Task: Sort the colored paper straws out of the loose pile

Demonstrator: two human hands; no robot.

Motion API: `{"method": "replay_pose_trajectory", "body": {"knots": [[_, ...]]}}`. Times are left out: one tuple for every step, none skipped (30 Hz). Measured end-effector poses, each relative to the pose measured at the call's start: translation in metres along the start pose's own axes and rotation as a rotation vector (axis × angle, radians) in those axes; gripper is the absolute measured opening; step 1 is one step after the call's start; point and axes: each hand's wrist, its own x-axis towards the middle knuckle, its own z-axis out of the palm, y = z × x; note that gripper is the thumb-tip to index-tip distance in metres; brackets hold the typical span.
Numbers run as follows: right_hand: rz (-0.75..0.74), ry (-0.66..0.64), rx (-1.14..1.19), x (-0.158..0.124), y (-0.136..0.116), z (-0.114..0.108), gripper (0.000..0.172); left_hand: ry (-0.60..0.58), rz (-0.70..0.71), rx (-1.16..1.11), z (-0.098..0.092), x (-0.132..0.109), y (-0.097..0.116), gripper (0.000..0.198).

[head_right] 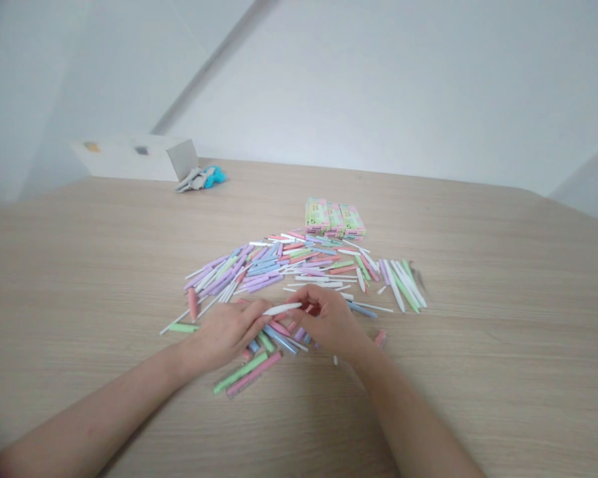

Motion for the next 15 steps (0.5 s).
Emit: {"method": "replay_pose_trajectory", "body": {"knots": [[0.004, 0.012, -0.005, 0.0002, -0.0001, 0.0004, 0.011, -0.002, 0.005, 0.005, 0.0002, -0.0001, 0.0002, 0.04], [0.009, 0.017, -0.005, 0.0004, 0.0002, 0.0011, 0.01, 0.002, 0.009, 0.011, 0.0005, -0.0004, 0.0004, 0.04], [0.016, 0.018, -0.002, 0.0006, 0.0008, 0.0018, 0.01, 0.009, 0.012, 0.017, 0.0011, -0.0007, 0.0006, 0.041], [0.025, 0.016, 0.007, 0.0007, 0.0016, 0.0024, 0.01, 0.018, 0.016, 0.022, 0.0018, -0.0011, 0.0008, 0.041], [0.036, 0.014, 0.02, 0.0008, 0.0025, 0.0029, 0.011, 0.029, 0.018, 0.028, 0.0026, -0.0015, 0.0011, 0.041], [0.046, 0.011, 0.034, 0.0008, 0.0034, 0.0032, 0.011, 0.037, 0.02, 0.032, 0.0035, -0.0019, 0.0012, 0.041], [0.054, 0.006, 0.041, 0.0009, 0.004, 0.0033, 0.011, 0.046, 0.019, 0.033, 0.0043, -0.0022, 0.0014, 0.041], [0.059, 0.004, 0.038, 0.0009, 0.0044, 0.0032, 0.012, 0.052, 0.02, 0.029, 0.0051, -0.0024, 0.0016, 0.041], [0.063, 0.004, 0.026, 0.001, 0.0044, 0.0029, 0.012, 0.058, 0.021, 0.022, 0.0057, -0.0025, 0.0017, 0.041], [0.066, 0.005, 0.007, 0.0009, 0.0041, 0.0027, 0.013, 0.066, 0.023, 0.014, 0.0062, -0.0026, 0.0018, 0.04], [0.069, 0.008, -0.018, 0.0008, 0.0035, 0.0025, 0.014, 0.074, 0.028, 0.005, 0.0066, -0.0027, 0.0019, 0.04], [0.071, 0.012, -0.046, 0.0007, 0.0026, 0.0023, 0.016, 0.084, 0.035, -0.001, 0.0069, -0.0027, 0.002, 0.039], [0.073, 0.018, -0.077, 0.0004, 0.0017, 0.0024, 0.019, 0.092, 0.045, -0.004, 0.0071, -0.0028, 0.0021, 0.039], [0.071, 0.024, -0.107, 0.0, 0.0008, 0.0025, 0.023, 0.098, 0.057, -0.004, 0.0073, -0.003, 0.0021, 0.039], [0.065, 0.026, -0.134, -0.0003, 0.0001, 0.0028, 0.027, 0.101, 0.068, -0.004, 0.0074, -0.0031, 0.0021, 0.039]]}}
